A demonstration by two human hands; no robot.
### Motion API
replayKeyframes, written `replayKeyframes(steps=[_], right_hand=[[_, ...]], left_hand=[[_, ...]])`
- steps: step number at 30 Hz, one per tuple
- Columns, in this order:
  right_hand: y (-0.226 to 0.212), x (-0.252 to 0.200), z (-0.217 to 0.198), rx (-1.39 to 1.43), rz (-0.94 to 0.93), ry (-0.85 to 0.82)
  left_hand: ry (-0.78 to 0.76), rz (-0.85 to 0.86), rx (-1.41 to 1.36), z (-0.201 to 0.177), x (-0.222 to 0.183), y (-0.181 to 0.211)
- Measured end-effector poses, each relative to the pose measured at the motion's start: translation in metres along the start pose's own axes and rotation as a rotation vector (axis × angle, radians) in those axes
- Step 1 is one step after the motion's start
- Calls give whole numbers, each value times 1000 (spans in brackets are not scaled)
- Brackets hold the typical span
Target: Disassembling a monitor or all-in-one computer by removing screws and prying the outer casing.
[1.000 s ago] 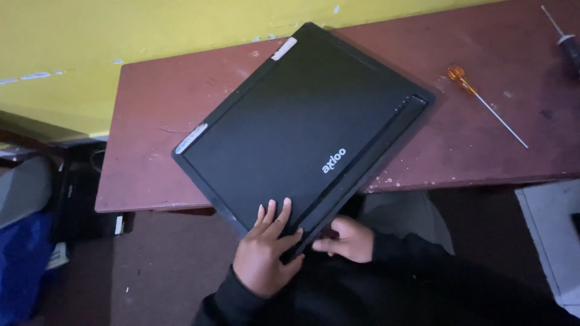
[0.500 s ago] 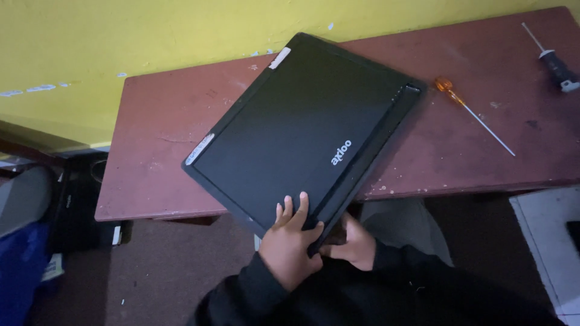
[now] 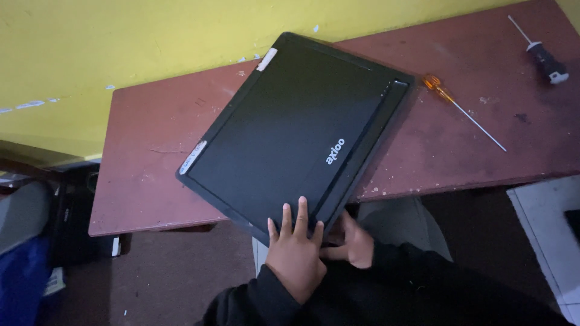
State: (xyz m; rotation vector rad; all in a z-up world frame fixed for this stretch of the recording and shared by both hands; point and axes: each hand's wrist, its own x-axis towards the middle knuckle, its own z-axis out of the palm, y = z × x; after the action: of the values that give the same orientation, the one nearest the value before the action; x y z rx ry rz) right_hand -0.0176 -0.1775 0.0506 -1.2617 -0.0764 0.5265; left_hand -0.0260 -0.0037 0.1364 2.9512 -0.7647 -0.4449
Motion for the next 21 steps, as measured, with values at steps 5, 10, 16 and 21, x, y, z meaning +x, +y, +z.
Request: replayKeyframes(steps=[5, 10, 16, 21], right_hand=[[25, 10, 2, -601, 201, 192], [40, 8, -1, -524, 192, 157], [47, 5, -1, -598, 230, 170], [40, 0, 0, -619, 185, 190]], left_hand=[[-60, -21, -13, 13, 2, 9], [-42, -51, 16, 10, 4, 18], [368, -7, 265, 57, 11, 19], [38, 71, 145, 32, 11, 22]])
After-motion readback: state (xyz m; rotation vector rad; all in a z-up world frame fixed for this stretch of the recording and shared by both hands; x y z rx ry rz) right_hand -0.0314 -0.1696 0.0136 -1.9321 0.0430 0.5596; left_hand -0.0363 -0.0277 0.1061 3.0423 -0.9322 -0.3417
